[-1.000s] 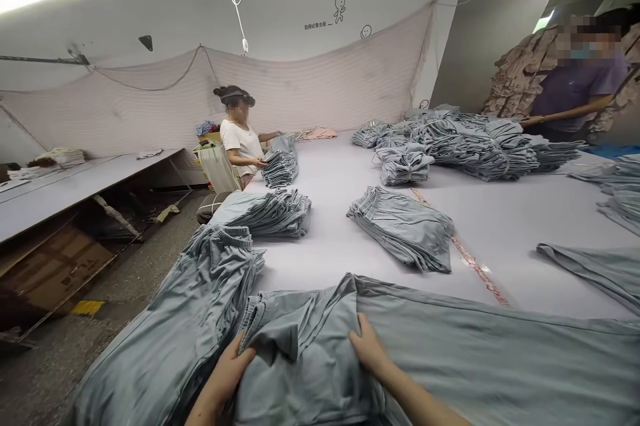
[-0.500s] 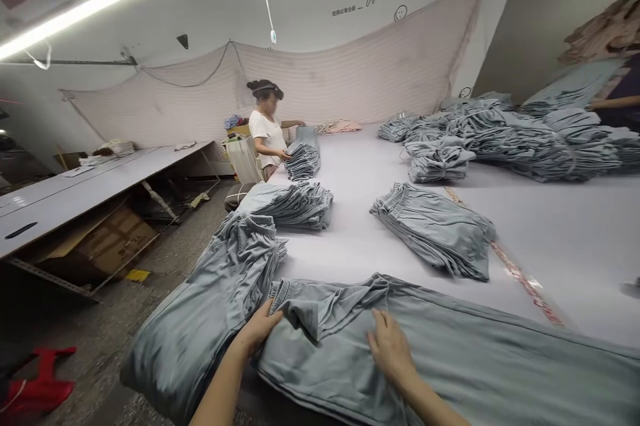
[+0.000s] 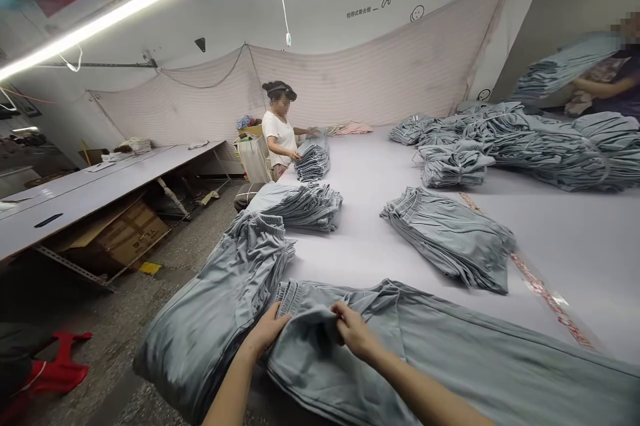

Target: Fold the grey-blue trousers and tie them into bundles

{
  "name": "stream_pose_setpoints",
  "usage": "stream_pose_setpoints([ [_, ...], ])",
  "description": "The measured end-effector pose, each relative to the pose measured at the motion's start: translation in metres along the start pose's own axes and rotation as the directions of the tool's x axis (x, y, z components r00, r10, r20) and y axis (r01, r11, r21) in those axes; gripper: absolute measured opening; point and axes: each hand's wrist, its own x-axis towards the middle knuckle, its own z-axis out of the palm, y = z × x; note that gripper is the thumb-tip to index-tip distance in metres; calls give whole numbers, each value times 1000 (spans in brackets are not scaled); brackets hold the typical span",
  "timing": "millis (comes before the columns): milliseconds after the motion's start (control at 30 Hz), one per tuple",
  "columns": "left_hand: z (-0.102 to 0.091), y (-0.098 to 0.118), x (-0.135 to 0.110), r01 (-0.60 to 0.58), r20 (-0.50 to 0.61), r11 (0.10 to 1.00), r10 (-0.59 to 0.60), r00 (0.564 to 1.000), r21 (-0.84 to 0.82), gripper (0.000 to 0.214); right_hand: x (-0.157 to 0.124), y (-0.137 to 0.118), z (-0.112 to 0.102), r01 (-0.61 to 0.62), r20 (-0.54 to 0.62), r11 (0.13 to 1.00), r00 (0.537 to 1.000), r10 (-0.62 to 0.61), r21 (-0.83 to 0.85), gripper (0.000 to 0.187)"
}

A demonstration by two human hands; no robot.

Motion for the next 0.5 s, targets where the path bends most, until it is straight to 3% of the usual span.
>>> stream_pose_setpoints([
  [100, -3, 5, -5, -18, 6, 998, 17, 1000, 55, 55, -45, 30, -59, 175, -178, 973, 973, -147, 153, 26],
  [167, -8, 6, -5, -6, -42, 992, 11, 999, 128, 58, -79, 58, -109, 228, -376, 961, 913, -156, 156, 25],
  [267, -16, 3, 0, 35, -111, 972, -10, 994, 230, 55, -122, 113, -178, 118, -606, 963, 794, 55, 241, 28],
  [333, -18, 0, 6, 67, -136, 954, -29, 990, 291, 51, -142, 153, -205, 6, -670, 910, 678, 301, 414, 34],
  [367, -18, -1, 9, 84, -144, 944, -39, 989, 319, 50, -148, 172, -211, -32, -677, 857, 598, 428, 514, 37],
  [433, -18, -3, 15, 109, -148, 924, -57, 987, 367, 51, -154, 203, -213, -47, -651, 724, 400, 645, 688, 39],
  [500, -18, -4, 20, 122, -153, 905, -64, 986, 407, 54, -152, 220, -206, -25, -634, 656, 226, 739, 755, 40],
])
